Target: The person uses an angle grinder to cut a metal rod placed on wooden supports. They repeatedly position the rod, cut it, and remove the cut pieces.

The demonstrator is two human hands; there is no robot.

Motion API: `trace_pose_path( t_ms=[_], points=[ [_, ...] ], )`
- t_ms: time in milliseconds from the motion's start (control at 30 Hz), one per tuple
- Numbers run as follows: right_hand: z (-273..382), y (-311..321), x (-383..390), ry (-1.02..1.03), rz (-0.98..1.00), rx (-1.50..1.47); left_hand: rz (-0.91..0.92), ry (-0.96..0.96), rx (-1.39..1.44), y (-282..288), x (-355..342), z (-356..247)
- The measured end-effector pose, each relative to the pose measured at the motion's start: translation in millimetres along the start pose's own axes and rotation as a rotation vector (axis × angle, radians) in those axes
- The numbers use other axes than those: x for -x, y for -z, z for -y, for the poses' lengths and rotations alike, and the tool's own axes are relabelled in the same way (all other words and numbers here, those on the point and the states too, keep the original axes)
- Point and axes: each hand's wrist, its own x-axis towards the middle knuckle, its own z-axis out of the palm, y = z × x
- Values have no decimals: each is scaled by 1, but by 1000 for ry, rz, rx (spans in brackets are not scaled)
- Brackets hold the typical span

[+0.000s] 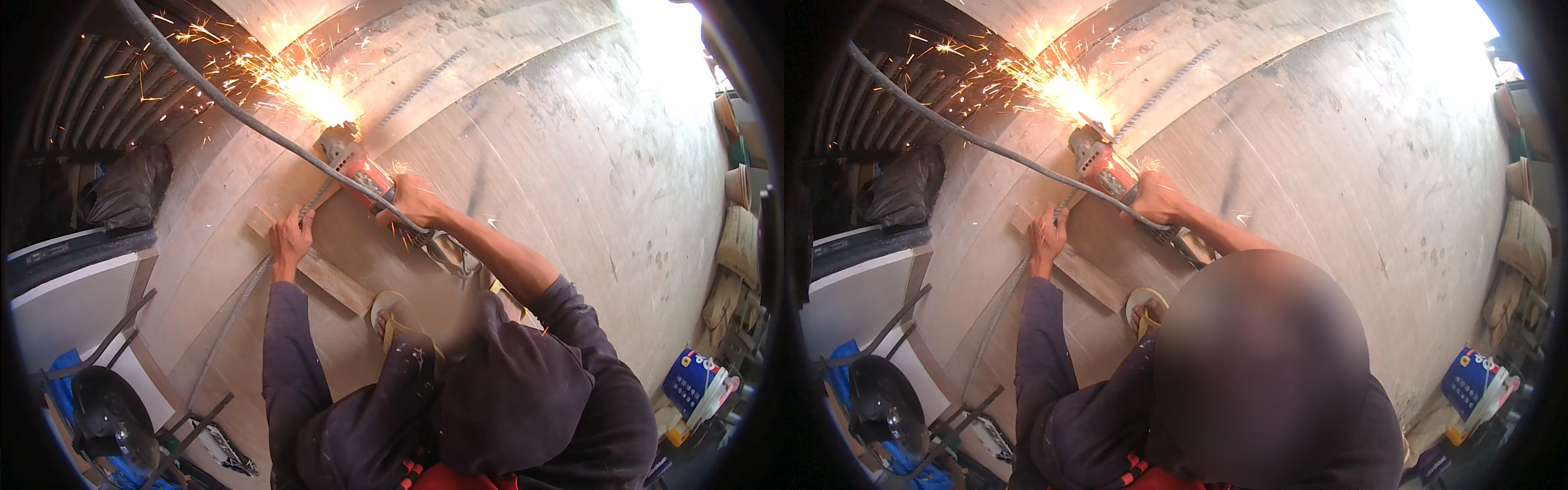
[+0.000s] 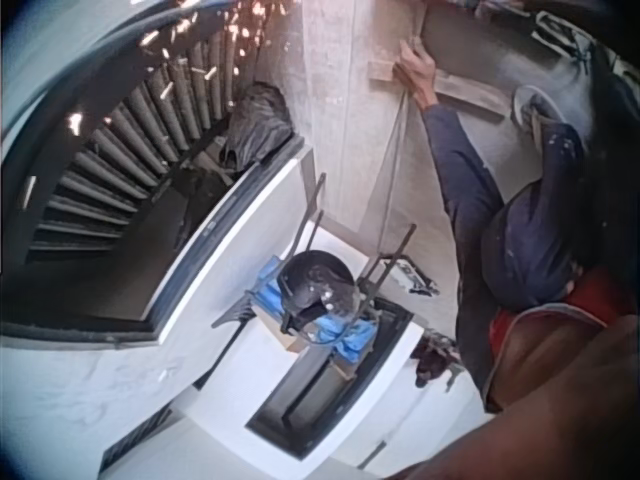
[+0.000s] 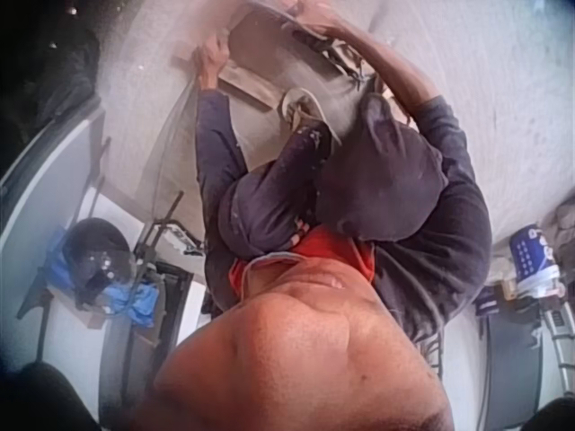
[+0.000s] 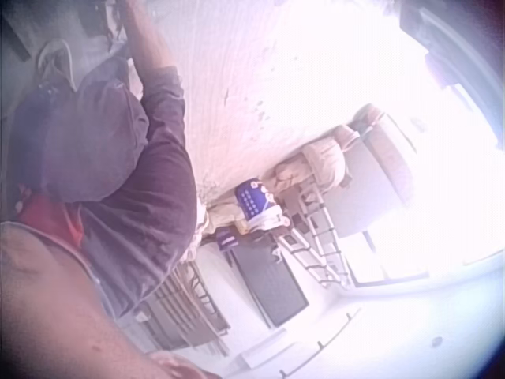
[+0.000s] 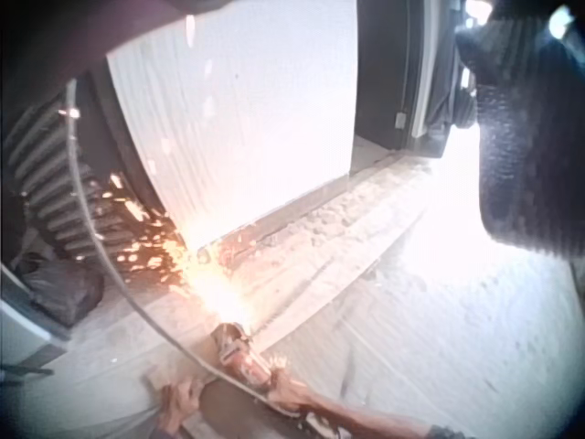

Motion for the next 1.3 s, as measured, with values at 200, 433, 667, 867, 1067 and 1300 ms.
trace_pose_path(
  t_ms=[200,433,667,867,1067,1300],
  points=[
    [-10,-5,-5,45,5,-63,-102,-83,43,-8,2,1],
    [-3,-1,-3,25,32,-57,-25,-69,-5,-9,-7,12],
    [-2,-1,-3,40,12,-62,-34,-58,-8,-4,-7,6],
    [-8,-3,-7,13,-1,-18,-40,-59,26,-3,-7,5],
    [19,9,7,36,57,-121,-22,-20,2,-3,-5,7],
    [1,2,-4,23,31,-64,-7,-28,26,-4,-9,6]
  ],
)
